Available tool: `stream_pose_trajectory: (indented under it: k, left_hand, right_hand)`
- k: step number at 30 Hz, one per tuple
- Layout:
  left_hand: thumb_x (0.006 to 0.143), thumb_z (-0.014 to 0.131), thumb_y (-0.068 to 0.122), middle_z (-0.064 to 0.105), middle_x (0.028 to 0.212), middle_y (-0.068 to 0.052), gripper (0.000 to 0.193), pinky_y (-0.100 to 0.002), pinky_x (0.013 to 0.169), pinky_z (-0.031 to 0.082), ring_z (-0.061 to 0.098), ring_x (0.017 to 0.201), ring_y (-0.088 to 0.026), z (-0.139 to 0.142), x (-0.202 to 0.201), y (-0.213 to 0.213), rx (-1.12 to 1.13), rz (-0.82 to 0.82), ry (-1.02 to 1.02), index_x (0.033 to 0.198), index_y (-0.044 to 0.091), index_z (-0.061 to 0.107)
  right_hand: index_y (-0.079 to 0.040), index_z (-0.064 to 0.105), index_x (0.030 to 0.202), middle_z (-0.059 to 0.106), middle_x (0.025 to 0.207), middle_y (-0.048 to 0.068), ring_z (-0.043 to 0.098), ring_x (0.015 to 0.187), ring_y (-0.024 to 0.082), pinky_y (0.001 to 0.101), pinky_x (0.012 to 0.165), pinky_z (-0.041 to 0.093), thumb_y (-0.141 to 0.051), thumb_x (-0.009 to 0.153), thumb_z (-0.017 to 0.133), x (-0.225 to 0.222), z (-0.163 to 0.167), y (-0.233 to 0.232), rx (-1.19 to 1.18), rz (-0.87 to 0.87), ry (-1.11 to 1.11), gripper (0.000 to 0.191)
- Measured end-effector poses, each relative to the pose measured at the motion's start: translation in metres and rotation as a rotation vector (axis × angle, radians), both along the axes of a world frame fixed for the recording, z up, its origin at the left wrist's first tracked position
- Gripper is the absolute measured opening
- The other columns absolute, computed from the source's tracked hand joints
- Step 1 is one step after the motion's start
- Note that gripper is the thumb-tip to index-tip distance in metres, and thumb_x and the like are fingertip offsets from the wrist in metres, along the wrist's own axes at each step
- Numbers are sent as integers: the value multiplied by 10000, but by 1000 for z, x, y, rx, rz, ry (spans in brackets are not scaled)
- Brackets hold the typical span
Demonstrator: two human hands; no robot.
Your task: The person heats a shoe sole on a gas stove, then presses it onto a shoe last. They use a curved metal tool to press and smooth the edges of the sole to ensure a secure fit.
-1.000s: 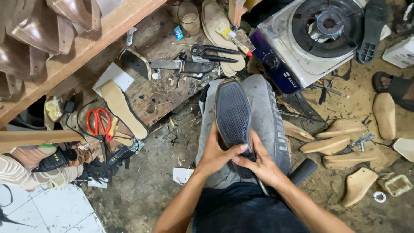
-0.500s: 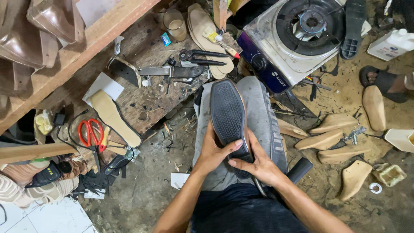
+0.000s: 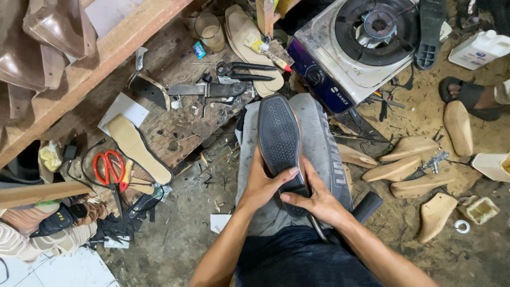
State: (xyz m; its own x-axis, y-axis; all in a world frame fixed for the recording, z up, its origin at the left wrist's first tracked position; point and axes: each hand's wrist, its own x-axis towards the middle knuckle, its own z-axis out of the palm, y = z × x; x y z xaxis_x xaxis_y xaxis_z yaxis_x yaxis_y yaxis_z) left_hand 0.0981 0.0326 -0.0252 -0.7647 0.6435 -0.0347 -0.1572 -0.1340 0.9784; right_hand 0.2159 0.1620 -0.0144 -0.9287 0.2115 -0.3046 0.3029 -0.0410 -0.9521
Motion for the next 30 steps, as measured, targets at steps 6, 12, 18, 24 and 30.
stream_pose_trajectory:
  k: [6, 12, 18, 24, 30]
  left_hand:
    - [765, 824, 126, 596, 1288, -107, 917, -373, 925, 602, 657, 1130, -196, 15, -6, 10, 38, 5, -340, 1516, 43, 306]
    - [877, 825, 91, 611, 1352, -112, 772, -337, 1082, 506, 609, 1237, -181, 23, -21, 24, 60, 18, 13, 1510, -13, 394]
    - [879, 809, 111, 634, 1343, -106, 736, -324, 1081, 512, 623, 1231, -174, 30, -29, 30, 79, 25, 59, 1499, -14, 431]
    - [903, 790, 80, 624, 1317, -103, 665, -311, 1045, 533, 622, 1200, -161, 23, -36, 31, 152, -12, -12, 1461, -23, 444]
    - [960, 716, 16, 629, 1272, -105, 549, -310, 968, 596, 651, 1131, -174, 3, -43, 34, 219, 37, -230, 1441, -69, 465]
  right_hand:
    - [-44, 237, 1609, 473, 1549, 160, 390, 1473, 256, 374, 1196, 298, -265, 767, 848, -3, -1, 8, -38, 0, 3, 1064]
    - [-7, 193, 1614, 374, 1616, 175, 346, 1495, 259, 376, 1197, 272, -228, 738, 852, -5, -4, 22, -36, -44, 8, 1118]
    - [4, 151, 1610, 323, 1638, 168, 302, 1516, 256, 365, 1209, 236, -219, 731, 859, -12, -5, 28, -7, -68, 39, 1151]
    - [-9, 213, 1610, 385, 1616, 182, 360, 1496, 261, 363, 1200, 277, -255, 717, 860, -17, 3, 27, 36, -60, 18, 1129]
    - [-8, 231, 1603, 419, 1586, 190, 400, 1474, 265, 364, 1190, 302, -278, 723, 866, -22, 17, 22, 138, -60, 15, 1118]
